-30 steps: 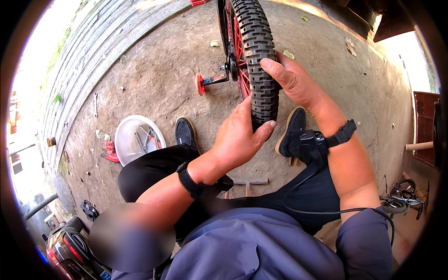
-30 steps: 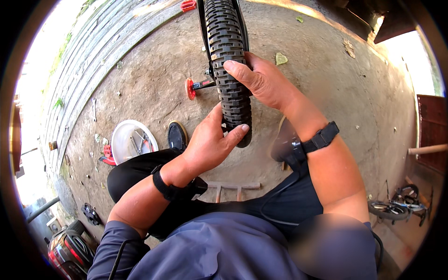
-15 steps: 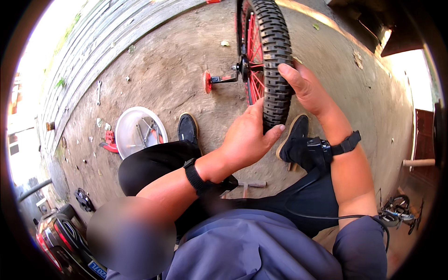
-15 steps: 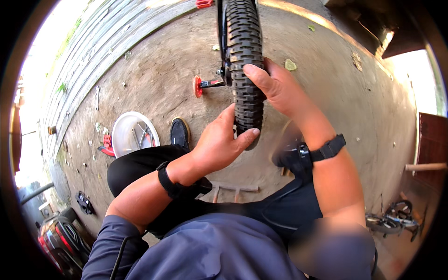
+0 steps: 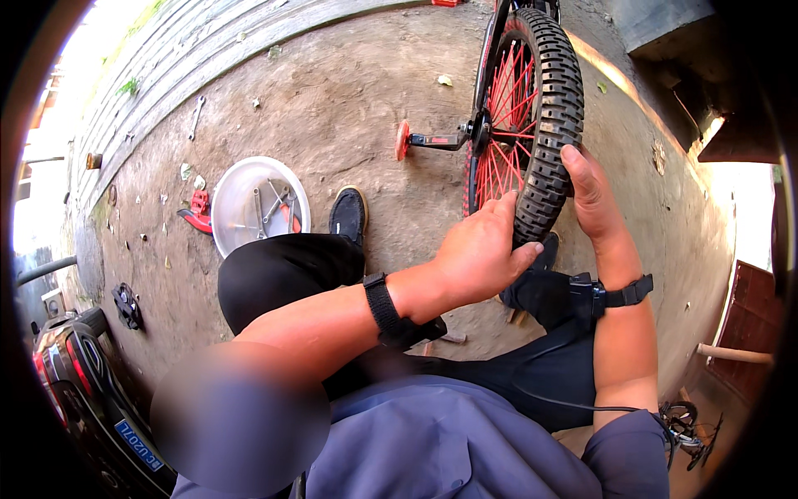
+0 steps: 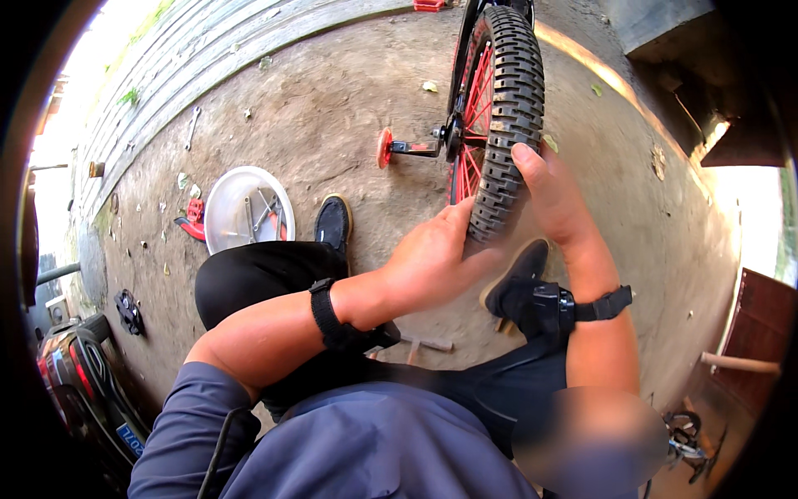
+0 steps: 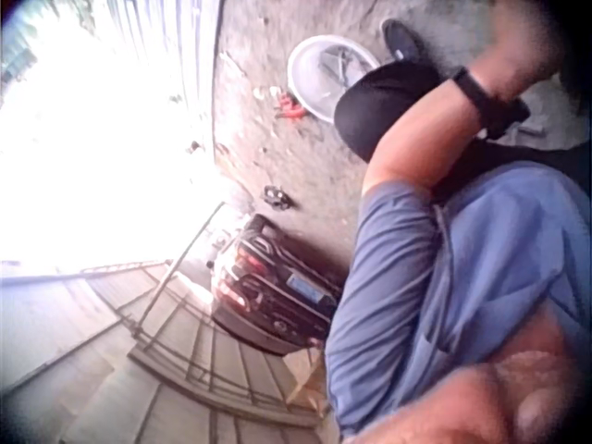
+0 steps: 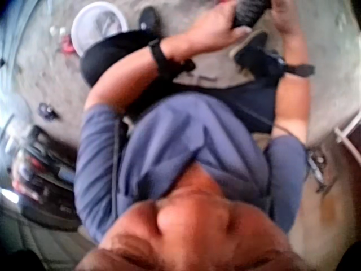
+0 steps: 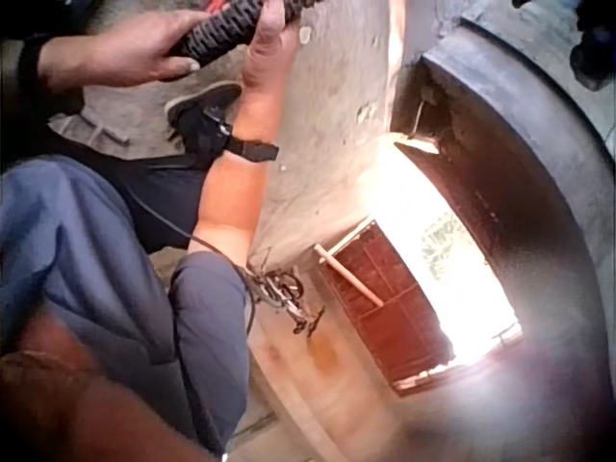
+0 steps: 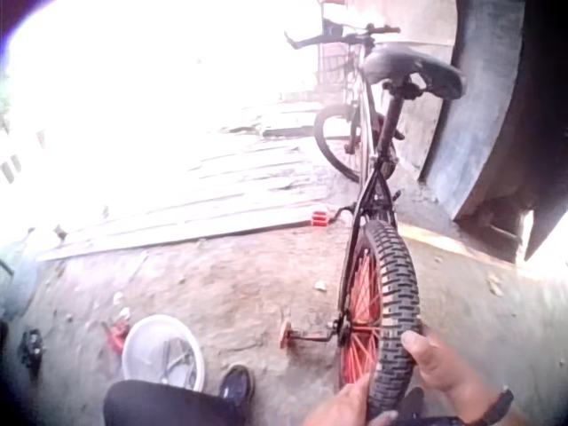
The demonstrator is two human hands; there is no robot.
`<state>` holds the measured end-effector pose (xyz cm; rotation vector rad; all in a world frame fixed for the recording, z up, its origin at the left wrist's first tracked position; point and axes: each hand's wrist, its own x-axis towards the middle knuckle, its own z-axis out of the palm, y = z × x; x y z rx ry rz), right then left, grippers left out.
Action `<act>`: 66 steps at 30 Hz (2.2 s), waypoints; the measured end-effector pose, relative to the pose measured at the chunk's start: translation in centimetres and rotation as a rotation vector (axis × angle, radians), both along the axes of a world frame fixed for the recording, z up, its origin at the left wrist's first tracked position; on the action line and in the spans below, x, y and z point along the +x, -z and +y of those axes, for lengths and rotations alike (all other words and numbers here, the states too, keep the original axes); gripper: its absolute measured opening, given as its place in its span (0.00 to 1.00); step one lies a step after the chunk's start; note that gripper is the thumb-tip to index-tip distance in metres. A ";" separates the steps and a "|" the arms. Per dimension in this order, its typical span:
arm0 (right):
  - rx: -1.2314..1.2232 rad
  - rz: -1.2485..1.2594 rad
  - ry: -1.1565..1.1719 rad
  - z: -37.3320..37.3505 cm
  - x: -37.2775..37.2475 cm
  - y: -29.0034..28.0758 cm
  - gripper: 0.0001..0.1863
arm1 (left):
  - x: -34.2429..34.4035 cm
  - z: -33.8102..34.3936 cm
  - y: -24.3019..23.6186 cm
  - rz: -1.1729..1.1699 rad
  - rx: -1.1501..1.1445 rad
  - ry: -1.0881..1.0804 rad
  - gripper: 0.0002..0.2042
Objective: The person inflates the rear tire of a bicycle using a hand pump, then inspects the tire and rotates the wheel to check alignment. The person also adjusts the handlebars and seat while working on the bike.
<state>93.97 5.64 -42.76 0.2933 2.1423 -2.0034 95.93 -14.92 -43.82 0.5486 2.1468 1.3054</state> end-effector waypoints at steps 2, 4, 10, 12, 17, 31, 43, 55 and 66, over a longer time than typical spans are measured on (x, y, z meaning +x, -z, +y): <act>-0.003 -0.015 -0.008 0.1 0.0 -0.1 0.33 | -0.1 0.0 -0.2 -0.008 -0.012 0.012 0.35; -0.007 0.000 -0.009 -0.3 0.0 -0.4 0.33 | -0.2 0.0 -0.5 -0.024 -0.019 0.020 0.36; -0.001 -0.001 -0.011 -0.2 0.0 -0.5 0.34 | -0.1 0.0 -0.2 -0.002 -0.016 0.010 0.36; -0.006 -0.003 -0.014 -0.1 0.0 -0.5 0.33 | -0.2 0.0 -0.2 -0.006 -0.014 0.013 0.36; -0.060 -0.035 -0.031 0.3 0.0 -0.1 0.31 | -0.5 -0.1 -1.0 -0.065 -0.027 0.020 0.35; -0.024 -0.004 0.014 0.3 0.3 0.1 0.32 | 0.0 0.0 -0.2 -0.006 0.011 -0.042 0.29; -0.027 0.001 -0.004 0.3 0.3 -0.1 0.32 | 0.0 0.1 -0.2 -0.016 0.017 -0.042 0.29; -0.002 0.009 0.003 0.2 0.3 -0.2 0.30 | 0.0 0.1 -0.1 0.002 0.021 -0.048 0.27; -0.005 -0.002 -0.018 -0.1 0.1 -0.7 0.29 | 0.2 0.2 0.2 0.013 0.001 -0.069 0.26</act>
